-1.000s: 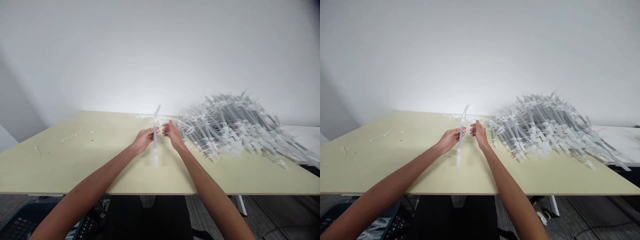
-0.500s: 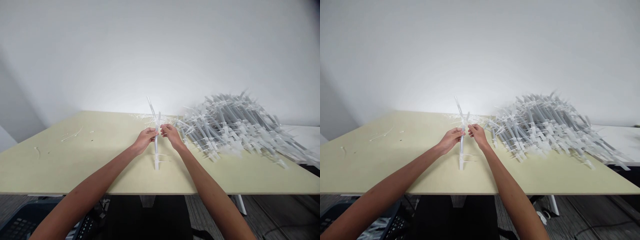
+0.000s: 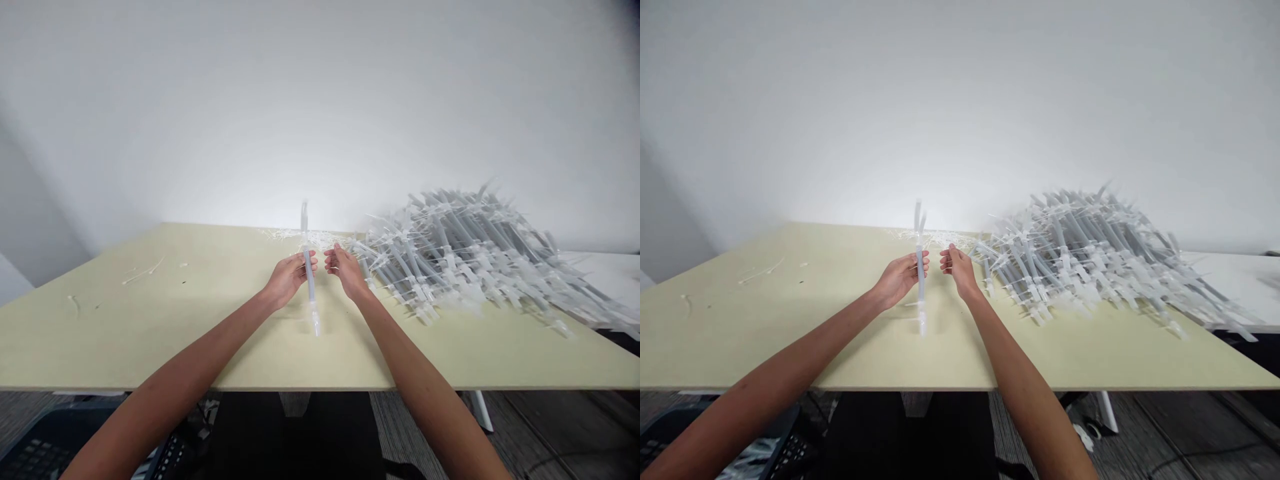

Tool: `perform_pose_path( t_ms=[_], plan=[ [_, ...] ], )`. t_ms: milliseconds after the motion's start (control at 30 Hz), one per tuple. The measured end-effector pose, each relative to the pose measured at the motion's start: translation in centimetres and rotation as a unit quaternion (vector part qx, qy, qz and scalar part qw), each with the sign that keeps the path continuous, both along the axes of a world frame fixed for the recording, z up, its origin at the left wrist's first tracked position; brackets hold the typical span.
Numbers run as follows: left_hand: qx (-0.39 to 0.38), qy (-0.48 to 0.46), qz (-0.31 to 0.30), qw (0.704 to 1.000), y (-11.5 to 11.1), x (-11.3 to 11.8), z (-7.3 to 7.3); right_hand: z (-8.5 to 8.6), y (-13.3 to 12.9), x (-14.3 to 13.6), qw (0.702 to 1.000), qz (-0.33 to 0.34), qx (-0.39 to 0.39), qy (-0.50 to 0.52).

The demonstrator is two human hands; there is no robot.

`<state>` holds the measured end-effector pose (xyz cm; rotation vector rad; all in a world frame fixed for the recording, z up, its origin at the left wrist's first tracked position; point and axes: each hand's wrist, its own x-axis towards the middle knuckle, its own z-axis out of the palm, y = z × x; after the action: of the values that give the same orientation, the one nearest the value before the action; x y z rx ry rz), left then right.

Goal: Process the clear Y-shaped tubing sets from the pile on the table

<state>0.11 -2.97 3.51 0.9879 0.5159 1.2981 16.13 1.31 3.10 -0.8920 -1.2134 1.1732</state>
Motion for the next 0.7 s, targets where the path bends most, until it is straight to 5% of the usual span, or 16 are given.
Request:
perform_pose_path(
  t_ms=[367, 700],
  plan=[
    [0.010, 0.063, 0.005, 0.998, 0.05, 0.35, -0.83, 0.09, 0.15, -0.02, 0.999, 0.006, 0.052, 0.001],
    [0.023, 0.059, -0.015, 0.998, -0.50, 0.05, -0.09, 0.05, -0.14, -0.20, 0.999, -0.009, 0.028, -0.032]
  ],
)
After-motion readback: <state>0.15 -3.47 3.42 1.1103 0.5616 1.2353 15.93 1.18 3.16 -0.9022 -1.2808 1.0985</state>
